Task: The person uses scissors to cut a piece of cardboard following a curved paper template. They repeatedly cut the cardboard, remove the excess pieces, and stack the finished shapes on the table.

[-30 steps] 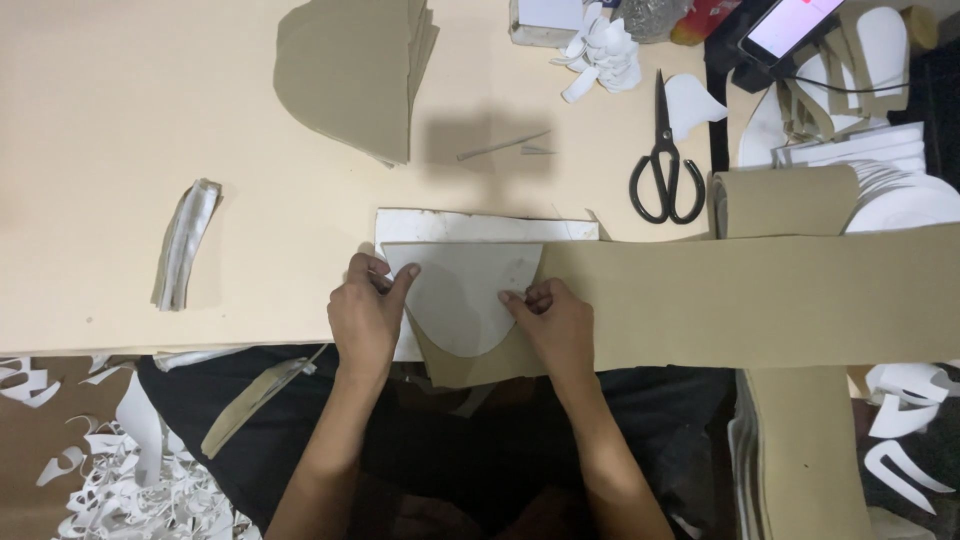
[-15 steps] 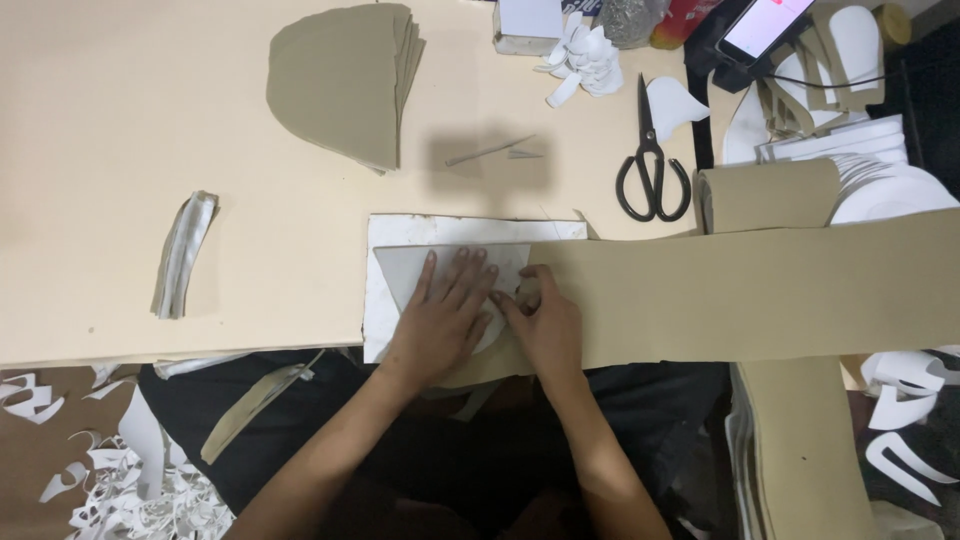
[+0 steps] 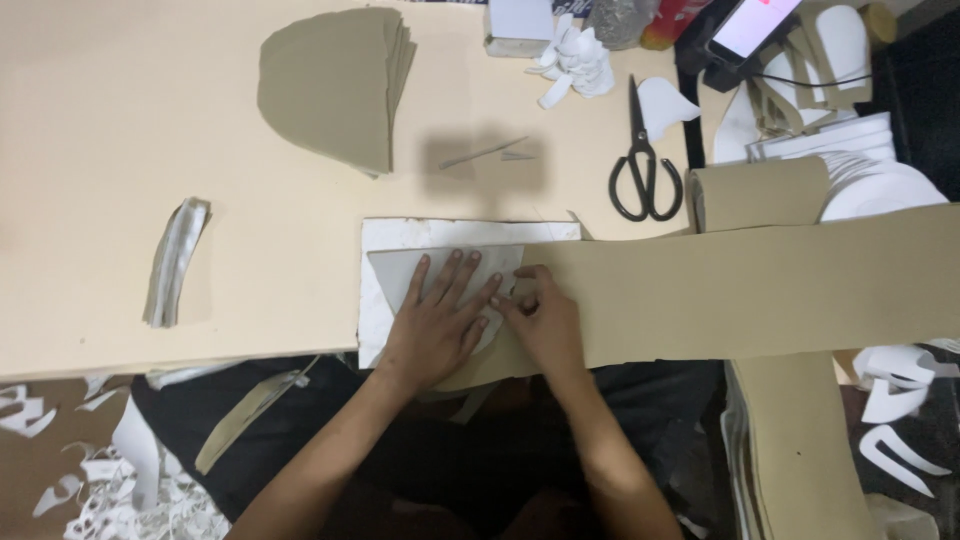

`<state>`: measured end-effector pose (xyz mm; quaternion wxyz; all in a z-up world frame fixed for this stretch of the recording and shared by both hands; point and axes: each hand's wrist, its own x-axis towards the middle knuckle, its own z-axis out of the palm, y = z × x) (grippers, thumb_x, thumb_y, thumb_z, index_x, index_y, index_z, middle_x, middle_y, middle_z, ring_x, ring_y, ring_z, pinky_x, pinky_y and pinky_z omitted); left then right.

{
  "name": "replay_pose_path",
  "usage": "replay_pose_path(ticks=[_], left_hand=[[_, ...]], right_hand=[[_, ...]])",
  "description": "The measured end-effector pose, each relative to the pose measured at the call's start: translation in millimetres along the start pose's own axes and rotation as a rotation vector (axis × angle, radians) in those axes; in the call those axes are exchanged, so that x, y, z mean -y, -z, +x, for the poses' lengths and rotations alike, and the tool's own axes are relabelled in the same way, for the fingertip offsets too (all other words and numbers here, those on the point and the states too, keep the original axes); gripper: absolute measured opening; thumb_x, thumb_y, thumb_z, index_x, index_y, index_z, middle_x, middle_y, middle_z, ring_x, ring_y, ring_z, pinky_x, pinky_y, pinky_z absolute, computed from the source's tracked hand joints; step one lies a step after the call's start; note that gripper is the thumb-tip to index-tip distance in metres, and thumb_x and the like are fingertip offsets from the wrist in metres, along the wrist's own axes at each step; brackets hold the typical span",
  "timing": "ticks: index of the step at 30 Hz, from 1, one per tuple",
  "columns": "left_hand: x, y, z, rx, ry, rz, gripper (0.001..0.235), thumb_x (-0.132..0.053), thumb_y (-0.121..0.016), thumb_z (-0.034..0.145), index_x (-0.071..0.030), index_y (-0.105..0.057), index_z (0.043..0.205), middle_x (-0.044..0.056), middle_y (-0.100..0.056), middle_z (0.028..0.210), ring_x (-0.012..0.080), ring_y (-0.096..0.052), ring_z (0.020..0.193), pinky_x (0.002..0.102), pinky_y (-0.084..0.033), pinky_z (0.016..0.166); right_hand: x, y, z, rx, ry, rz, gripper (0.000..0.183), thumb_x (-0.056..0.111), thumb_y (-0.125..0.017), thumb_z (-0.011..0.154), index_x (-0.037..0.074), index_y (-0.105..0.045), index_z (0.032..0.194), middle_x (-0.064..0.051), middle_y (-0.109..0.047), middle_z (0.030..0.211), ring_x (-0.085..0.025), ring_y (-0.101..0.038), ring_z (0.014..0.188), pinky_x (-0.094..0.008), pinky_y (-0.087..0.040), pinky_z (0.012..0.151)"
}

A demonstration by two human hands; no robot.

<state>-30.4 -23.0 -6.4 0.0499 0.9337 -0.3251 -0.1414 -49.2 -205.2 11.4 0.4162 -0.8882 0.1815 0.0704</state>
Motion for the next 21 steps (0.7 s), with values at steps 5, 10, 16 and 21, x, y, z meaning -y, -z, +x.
replay_pose_path(ticks=[5,10,16,21], left_hand=[[-1.4,1.7,0.0,-0.007,-0.012,-0.002,0.059,-0.047,-0.015,0.106,-0.036,-0.015,0.164,0.003,-0.016,0.171,0.0261,-0.012,0.157,0.056,0.001,0.126],[-1.2,1.9,1.6,0.015,-0.023,0.038,0.06,-0.047,-0.012,0.106,-0.037,-0.011,0.164,0.004,-0.014,0.171,0.0268,-0.011,0.157,0.058,0.003,0.125],[-3.3,2.1,0.5,0.032,-0.008,0.049,0.06,-0.047,-0.011,0.105,-0.038,-0.011,0.164,0.004,-0.014,0.172,0.0267,-0.011,0.158,0.059,0.004,0.125],[-3.0,-1.8,-1.9,-0.008,-0.033,0.04,0.059,-0.046,-0.015,0.106,-0.038,-0.015,0.164,0.006,-0.016,0.171,0.0288,-0.013,0.158,0.06,0.003,0.124]], right_hand=[[19.5,72.7,49.7,-0.486,0.19,-0.059,0.019,-0.001,-0.057,0.099,-0.007,-0.068,0.113,-0.029,-0.071,0.097,-0.042,-0.071,0.096,-0.049,-0.056,0.075],[-102.8,103.9,194.8,-0.414,0.091,-0.441,0.043,0.015,-0.073,0.091,-0.009,-0.061,0.124,-0.027,-0.062,0.108,-0.04,-0.067,0.101,-0.045,-0.061,0.076],[-123.0,111.1,233.6,-0.359,-0.007,-0.433,0.056,0.019,-0.08,0.079,-0.012,-0.055,0.118,-0.031,-0.063,0.102,-0.048,-0.069,0.1,-0.054,-0.06,0.076],[-102.0,125.0,137.5,-0.438,0.007,-0.09,0.041,0.014,-0.077,0.082,0.001,-0.063,0.118,-0.019,-0.071,0.1,-0.038,-0.073,0.094,-0.049,-0.06,0.072]])
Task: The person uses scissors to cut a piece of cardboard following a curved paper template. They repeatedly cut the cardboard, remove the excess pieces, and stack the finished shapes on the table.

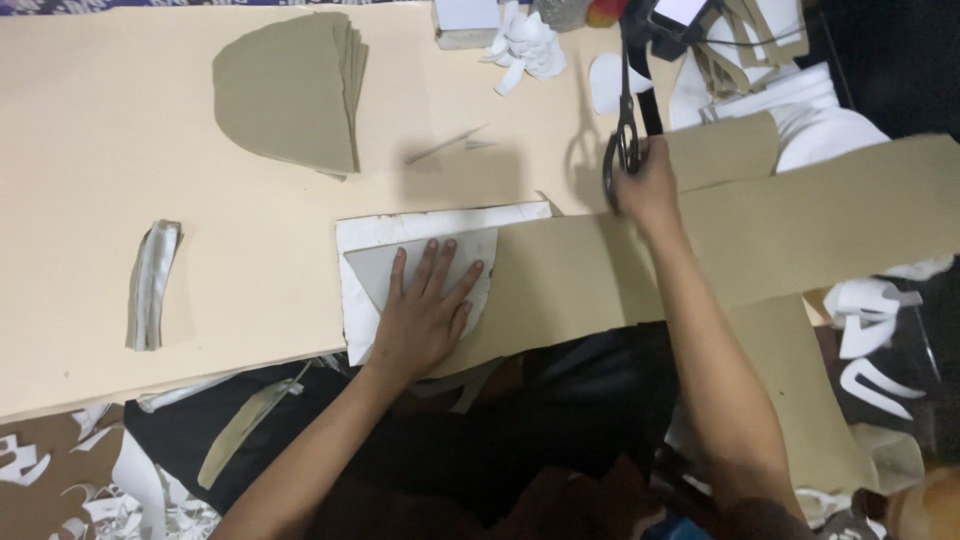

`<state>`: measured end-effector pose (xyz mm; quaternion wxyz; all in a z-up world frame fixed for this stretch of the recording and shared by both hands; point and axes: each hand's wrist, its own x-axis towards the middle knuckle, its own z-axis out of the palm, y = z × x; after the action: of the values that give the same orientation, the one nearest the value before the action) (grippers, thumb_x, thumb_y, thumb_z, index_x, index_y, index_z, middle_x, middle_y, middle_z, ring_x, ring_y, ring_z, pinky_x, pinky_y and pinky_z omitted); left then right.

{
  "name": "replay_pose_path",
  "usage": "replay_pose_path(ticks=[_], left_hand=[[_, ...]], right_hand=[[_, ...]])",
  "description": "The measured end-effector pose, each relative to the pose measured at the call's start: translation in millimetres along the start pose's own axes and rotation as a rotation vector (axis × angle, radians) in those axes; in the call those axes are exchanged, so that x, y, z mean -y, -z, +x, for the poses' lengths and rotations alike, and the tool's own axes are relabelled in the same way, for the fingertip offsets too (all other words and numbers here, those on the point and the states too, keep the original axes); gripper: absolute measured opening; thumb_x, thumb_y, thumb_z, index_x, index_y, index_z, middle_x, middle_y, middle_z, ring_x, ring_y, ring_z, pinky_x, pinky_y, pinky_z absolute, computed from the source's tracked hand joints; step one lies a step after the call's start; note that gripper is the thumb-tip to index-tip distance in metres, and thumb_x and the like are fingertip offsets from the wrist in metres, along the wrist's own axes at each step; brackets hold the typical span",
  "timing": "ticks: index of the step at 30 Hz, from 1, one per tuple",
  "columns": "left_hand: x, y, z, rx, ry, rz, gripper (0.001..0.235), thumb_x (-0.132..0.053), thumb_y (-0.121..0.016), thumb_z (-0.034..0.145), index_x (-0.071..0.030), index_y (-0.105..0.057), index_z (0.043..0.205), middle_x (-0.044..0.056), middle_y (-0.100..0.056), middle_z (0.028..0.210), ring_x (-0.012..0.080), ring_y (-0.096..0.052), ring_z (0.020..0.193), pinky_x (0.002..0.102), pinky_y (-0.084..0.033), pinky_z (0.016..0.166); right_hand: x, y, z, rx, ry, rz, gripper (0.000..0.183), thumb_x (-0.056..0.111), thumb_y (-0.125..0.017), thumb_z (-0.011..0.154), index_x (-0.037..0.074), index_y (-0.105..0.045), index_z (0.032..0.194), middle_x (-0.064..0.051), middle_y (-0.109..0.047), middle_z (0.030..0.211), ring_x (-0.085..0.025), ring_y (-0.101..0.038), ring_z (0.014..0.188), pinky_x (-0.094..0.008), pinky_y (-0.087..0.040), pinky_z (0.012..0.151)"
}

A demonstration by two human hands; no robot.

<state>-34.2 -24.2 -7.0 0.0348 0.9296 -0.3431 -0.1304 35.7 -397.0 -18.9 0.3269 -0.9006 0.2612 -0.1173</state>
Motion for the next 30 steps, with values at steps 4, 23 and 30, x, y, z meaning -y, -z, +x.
replay_pose_path(ticks=[4,23,30], left_hand=[[0.8,-9.0,2.1,-0.071,-0.039,-0.016,0.053,-0.042,-0.021,0.107,-0.038,-0.025,0.16,0.009,-0.016,0.171,0.0352,-0.014,0.156,0.066,0.0,0.122],[-21.4,-46.2,3.1,-0.338,-0.217,0.317,0.13,-0.096,-0.058,0.065,0.002,-0.041,0.149,0.022,-0.05,0.14,0.04,-0.047,0.128,0.058,-0.031,0.117],[-24.5,-34.2,-5.8,-0.413,-0.197,0.504,0.11,-0.071,-0.067,0.065,-0.002,-0.046,0.148,0.017,-0.053,0.132,0.0366,-0.051,0.121,0.056,-0.038,0.115]], right_hand=[[70.6,57.2,-180.0,0.292,0.167,0.306,0.025,0.013,-0.062,0.095,-0.003,-0.047,0.108,-0.028,-0.058,0.086,-0.043,-0.061,0.076,-0.05,-0.05,0.063],[26.2,83.6,-344.4,0.932,-0.407,-0.233,0.043,0.057,-0.046,0.097,0.029,-0.073,0.115,0.017,-0.075,0.102,-0.006,-0.073,0.108,-0.029,-0.031,0.114],[39.9,83.8,-335.6,0.876,-0.415,-0.007,0.037,0.052,-0.049,0.098,0.022,-0.07,0.104,0.008,-0.066,0.083,-0.007,-0.059,0.064,-0.023,-0.046,0.062]])
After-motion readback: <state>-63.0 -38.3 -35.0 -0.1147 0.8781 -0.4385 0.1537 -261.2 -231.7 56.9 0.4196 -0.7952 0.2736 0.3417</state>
